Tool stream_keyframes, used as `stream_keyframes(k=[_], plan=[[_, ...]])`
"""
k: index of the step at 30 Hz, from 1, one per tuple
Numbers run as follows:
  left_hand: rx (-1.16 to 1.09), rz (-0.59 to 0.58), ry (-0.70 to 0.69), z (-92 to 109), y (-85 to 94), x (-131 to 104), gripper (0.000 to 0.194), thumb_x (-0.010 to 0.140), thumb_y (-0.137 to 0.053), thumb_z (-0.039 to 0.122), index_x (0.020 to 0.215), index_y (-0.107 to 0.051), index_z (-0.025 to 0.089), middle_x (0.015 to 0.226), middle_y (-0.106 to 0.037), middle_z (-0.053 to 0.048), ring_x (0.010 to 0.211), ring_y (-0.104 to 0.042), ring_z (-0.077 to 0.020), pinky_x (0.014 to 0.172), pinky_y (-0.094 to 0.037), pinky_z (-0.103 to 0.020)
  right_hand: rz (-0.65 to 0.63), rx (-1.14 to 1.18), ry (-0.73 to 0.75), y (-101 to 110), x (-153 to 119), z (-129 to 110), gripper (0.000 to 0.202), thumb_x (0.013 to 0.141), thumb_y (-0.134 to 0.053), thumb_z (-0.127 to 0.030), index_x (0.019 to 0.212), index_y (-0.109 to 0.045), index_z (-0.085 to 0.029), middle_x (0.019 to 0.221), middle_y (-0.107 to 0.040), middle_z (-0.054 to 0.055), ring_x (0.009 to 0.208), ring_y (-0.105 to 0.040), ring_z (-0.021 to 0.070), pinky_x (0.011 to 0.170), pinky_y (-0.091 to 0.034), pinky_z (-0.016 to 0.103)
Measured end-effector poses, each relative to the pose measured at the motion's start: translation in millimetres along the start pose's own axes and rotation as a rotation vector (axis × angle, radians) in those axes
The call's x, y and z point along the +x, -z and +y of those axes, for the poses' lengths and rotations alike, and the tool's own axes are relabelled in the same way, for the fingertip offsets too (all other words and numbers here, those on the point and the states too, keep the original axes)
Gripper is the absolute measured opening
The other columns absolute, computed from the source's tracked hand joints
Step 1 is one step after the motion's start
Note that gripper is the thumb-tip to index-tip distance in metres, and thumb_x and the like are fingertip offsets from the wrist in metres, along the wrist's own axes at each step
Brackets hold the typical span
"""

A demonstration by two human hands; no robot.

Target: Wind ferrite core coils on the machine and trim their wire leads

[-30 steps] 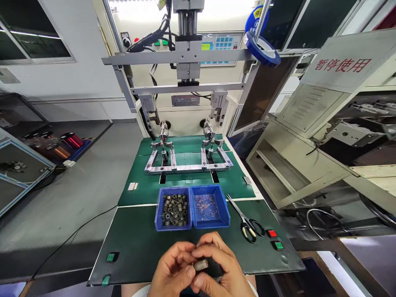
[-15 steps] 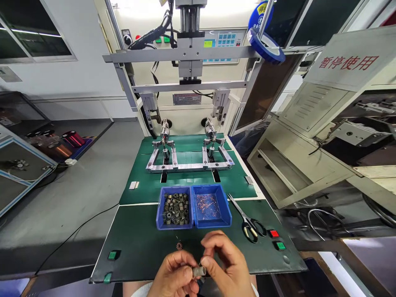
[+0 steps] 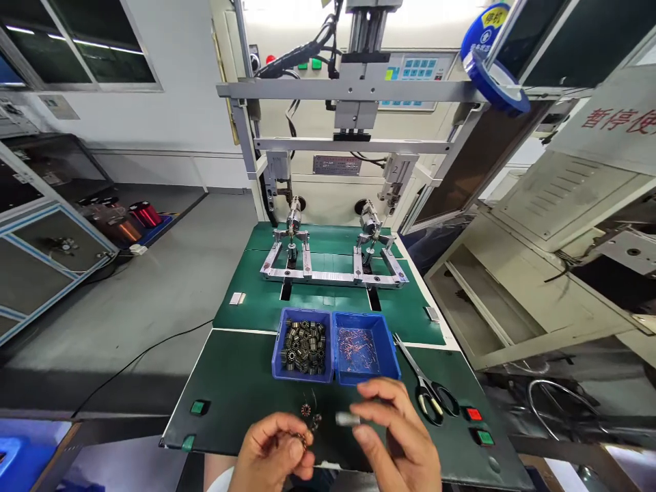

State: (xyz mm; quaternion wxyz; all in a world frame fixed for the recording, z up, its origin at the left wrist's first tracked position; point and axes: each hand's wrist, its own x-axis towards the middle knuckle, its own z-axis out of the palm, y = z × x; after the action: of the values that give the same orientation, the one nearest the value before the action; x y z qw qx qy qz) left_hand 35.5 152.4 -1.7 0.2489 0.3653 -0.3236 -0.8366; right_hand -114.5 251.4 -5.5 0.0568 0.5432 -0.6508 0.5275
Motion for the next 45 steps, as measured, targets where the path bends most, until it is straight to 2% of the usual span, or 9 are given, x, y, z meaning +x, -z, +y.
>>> stream_keyframes(k=[2,7,11,20,23,30,35,38,45], plan=[[-0.038,0.068,-0.031,2,6.6,3,0.039,0.039,-0.096,0.044,0.062,-0.077,0.019,0.061,-0.073,-0.001,0.047,-0.063,-0.0089,0.046,-0.048,-0.016,0.031,-0.123,0.030,-17,5,13,0.011,0.091,-0.062,-0.022,0.098,-0.068,-0.027,0.106,-0.062,0.007,0.101,-0.055,0.0234,0.083,-0.052,0.039],[-0.084,0.089,-0.076,3,25.4,7,0.037,0.045,-0.095,0.040,0.070,-0.077,0.019,0.070,-0.076,-0.003,0.050,-0.063,-0.0117,0.047,-0.049,-0.021,-0.101,-0.352,0.063,-57,6,39,0.016,0.083,-0.067,-0.016,0.093,-0.072,-0.028,0.117,-0.063,0.008,0.114,-0.046,0.0327,0.088,-0.043,0.053],[-0.116,0.098,-0.090,7,28.9,6,0.035,0.049,-0.094,0.038,0.073,-0.078,0.019,0.075,-0.077,-0.003,0.055,-0.065,-0.0127,0.051,-0.052,-0.021,-0.158,-0.427,0.042,-60,3,39,0.013,0.082,-0.067,-0.019,0.094,-0.070,-0.025,0.117,-0.062,0.009,0.117,-0.043,0.0347,0.090,-0.040,0.055],[-0.145,0.091,-0.081,16,11.4,7,0.033,0.050,-0.094,0.037,0.070,-0.078,0.017,0.077,-0.078,-0.005,0.059,-0.068,-0.0133,0.056,-0.056,-0.021,-0.116,-0.482,0.016,-60,5,30,0.008,0.080,-0.064,-0.013,0.083,-0.066,-0.021,0.110,-0.064,0.011,0.117,-0.043,0.0360,0.090,-0.038,0.056],[-0.166,0.066,-0.074,15,10.6,7,0.032,0.051,-0.094,0.035,0.071,-0.077,0.018,0.075,-0.077,-0.003,0.060,-0.069,-0.0133,0.058,-0.056,-0.021,-0.073,-0.342,-0.016,-52,7,21,0.007,0.080,-0.068,-0.017,0.084,-0.068,-0.023,0.108,-0.066,0.010,0.116,-0.046,0.0349,0.090,-0.040,0.055],[-0.207,-0.141,0.015,1,3.3,9,0.039,0.050,-0.095,0.036,0.070,-0.066,0.018,0.065,-0.069,0.004,0.056,-0.060,-0.0057,0.055,-0.050,-0.014,-0.148,0.429,-0.199,-40,3,-13,0.025,0.088,-0.064,-0.048,0.105,-0.074,-0.033,0.110,-0.069,0.007,0.109,-0.057,0.0250,0.092,-0.051,0.044],[-0.200,-0.231,0.094,-7,3.2,10,0.039,0.055,-0.094,0.034,0.073,-0.063,0.017,0.060,-0.066,0.006,0.053,-0.063,-0.0067,0.052,-0.051,-0.016,-0.043,0.483,-0.335,-39,3,-17,0.024,0.088,-0.066,-0.046,0.076,-0.079,-0.030,0.082,-0.072,0.007,0.099,-0.062,0.0247,0.092,-0.050,0.045],[-0.219,-0.270,0.126,-10,7.3,11,0.037,0.057,-0.093,0.030,0.075,-0.063,0.017,0.064,-0.069,0.005,0.057,-0.068,-0.0083,0.054,-0.053,-0.015,0.022,0.478,-0.358,-31,7,-16,0.024,0.086,-0.068,-0.047,0.073,-0.078,-0.029,0.084,-0.071,0.008,0.095,-0.063,0.0244,0.088,-0.053,0.043],[-0.299,-0.469,0.135,-17,17.2,19,0.020,0.073,-0.084,0.024,0.086,-0.068,0.019,0.074,-0.074,0.002,0.061,-0.071,-0.0077,0.056,-0.056,-0.013,-0.143,0.634,-0.293,-27,9,-12,0.031,0.082,-0.067,-0.058,0.101,-0.076,-0.036,0.107,-0.073,0.007,0.106,-0.062,0.0240,0.093,-0.052,0.042]])
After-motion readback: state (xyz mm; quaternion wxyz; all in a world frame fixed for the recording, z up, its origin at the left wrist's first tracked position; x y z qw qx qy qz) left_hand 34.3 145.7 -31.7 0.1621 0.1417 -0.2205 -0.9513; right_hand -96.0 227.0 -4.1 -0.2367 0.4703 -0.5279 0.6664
